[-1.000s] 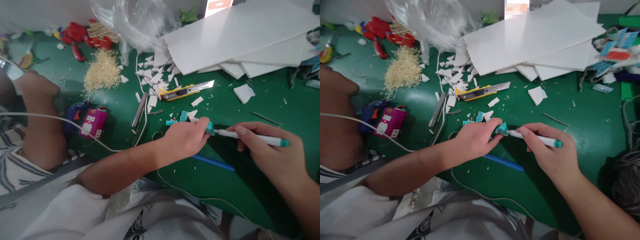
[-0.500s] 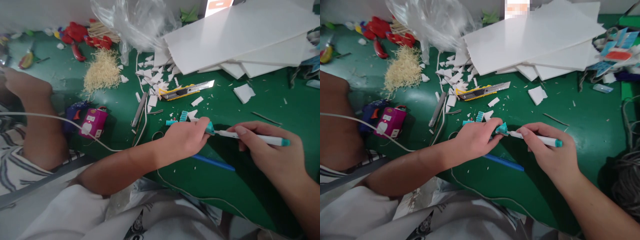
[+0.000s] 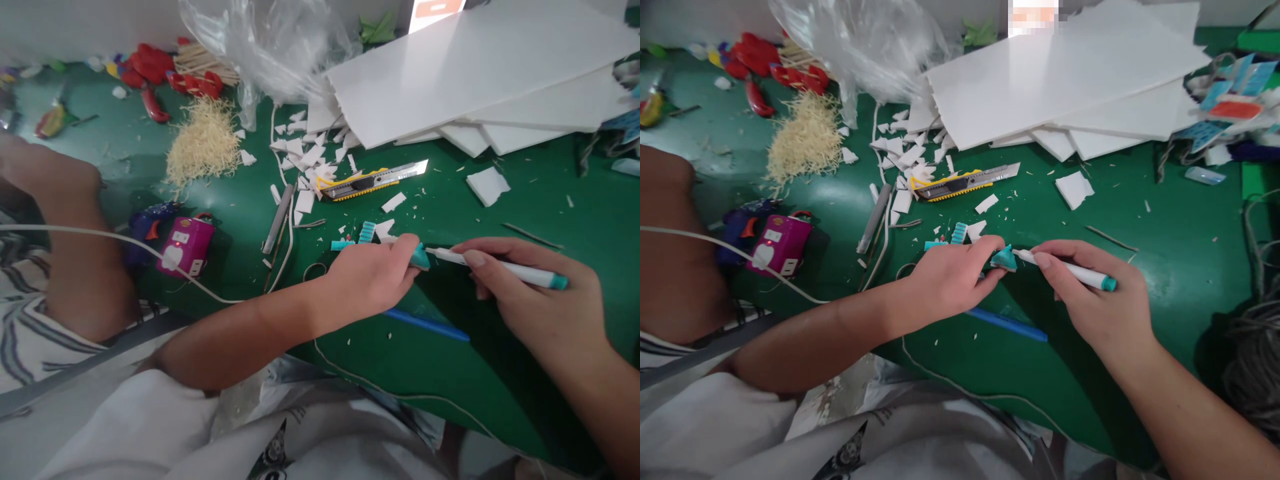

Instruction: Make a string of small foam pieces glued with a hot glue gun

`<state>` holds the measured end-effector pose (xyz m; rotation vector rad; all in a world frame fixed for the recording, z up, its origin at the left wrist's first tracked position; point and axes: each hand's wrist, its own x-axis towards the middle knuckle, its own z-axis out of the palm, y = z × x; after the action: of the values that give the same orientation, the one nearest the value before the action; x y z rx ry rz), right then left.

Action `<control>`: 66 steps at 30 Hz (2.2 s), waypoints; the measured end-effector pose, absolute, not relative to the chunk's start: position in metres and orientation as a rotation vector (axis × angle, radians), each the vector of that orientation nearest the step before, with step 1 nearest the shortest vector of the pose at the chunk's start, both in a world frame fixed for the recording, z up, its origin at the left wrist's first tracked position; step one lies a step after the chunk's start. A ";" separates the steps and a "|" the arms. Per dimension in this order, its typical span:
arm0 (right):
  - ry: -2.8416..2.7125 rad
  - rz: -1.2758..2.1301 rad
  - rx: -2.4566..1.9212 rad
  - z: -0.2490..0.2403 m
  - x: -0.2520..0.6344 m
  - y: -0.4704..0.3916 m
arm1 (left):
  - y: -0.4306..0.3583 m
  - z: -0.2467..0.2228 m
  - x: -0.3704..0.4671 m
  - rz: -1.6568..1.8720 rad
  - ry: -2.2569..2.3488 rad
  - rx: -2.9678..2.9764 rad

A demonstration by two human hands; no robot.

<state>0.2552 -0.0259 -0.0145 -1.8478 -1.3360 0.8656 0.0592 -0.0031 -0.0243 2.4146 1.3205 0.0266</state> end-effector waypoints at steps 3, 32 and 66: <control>-1.337 0.874 -1.872 -0.012 0.253 -0.026 | -0.003 -0.024 0.059 0.015 1.320 2.413; -1.370 0.842 -1.887 -0.013 0.257 -0.027 | -0.003 -0.022 0.060 -0.006 1.313 2.408; -1.311 0.802 -1.806 -0.005 0.256 -0.028 | -0.001 -0.013 0.056 -0.026 1.359 2.310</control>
<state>0.2555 -0.0284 -0.0052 -1.8060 -1.3113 0.8025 0.0563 -0.0014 -0.0131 2.3100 1.3595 -0.0256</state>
